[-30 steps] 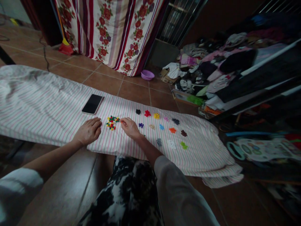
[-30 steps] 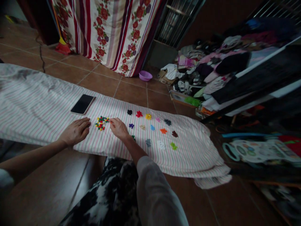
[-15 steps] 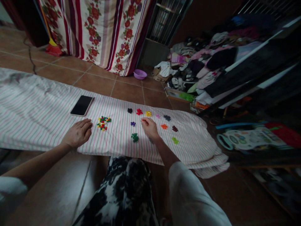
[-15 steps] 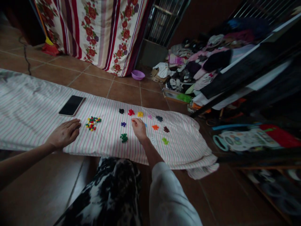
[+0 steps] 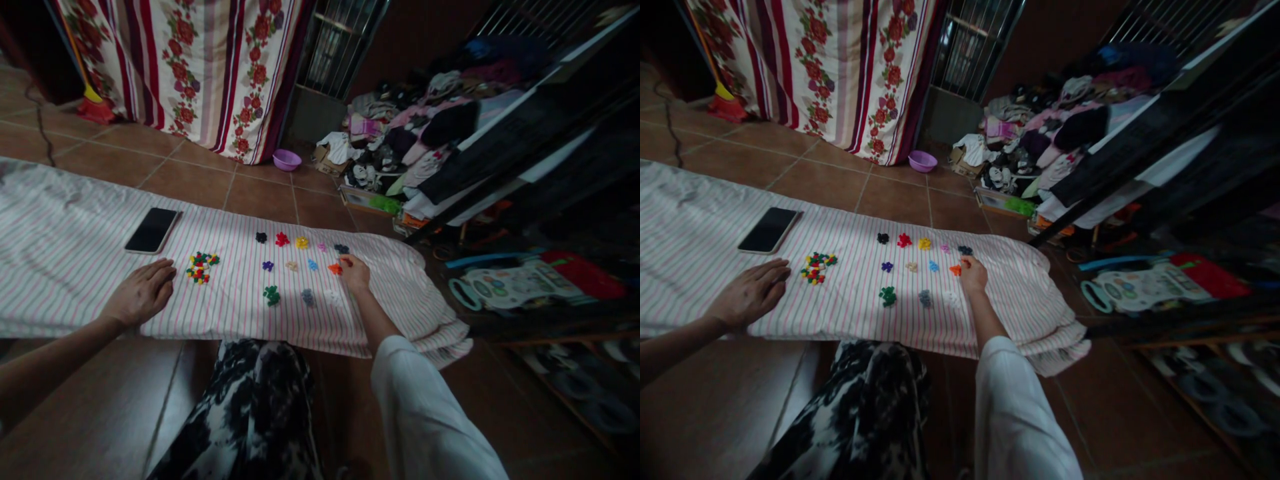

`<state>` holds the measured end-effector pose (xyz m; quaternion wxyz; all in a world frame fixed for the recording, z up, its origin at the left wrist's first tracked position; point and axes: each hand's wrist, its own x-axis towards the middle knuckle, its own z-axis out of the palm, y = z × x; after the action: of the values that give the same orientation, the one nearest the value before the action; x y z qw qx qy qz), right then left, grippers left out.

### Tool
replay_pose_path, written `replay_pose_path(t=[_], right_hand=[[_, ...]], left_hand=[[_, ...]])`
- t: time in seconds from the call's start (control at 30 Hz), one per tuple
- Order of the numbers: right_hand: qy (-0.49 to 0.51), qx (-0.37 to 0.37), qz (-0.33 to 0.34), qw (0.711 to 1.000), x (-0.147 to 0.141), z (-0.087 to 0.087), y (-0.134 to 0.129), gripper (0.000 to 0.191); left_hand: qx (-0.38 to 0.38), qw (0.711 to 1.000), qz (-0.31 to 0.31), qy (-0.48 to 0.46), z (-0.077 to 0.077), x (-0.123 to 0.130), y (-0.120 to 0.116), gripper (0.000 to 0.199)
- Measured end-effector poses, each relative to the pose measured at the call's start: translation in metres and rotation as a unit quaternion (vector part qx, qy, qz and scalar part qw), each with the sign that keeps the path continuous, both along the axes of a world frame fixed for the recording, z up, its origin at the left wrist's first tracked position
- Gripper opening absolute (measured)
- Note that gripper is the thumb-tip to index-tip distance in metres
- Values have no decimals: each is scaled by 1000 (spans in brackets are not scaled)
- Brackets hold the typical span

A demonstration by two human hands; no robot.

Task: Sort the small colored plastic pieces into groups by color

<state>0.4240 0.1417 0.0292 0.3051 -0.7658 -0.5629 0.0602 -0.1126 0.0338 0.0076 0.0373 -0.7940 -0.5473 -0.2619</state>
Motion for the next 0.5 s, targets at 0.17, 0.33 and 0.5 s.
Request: replay_pose_path(t=[0.17, 0.33, 0.5], right_hand=[[5, -20, 1, 1000, 3, -11, -2, 26], [15, -19, 14, 1000, 4, -12, -6, 26], [11, -26, 14, 999, 0, -8, -8, 30]], left_hand=[[0, 1000, -2, 11, -2, -1, 0, 31], [-9, 1000, 1, -3, 0, -1, 0, 29], [-7, 1000, 8, -1, 1, 0, 0, 28]])
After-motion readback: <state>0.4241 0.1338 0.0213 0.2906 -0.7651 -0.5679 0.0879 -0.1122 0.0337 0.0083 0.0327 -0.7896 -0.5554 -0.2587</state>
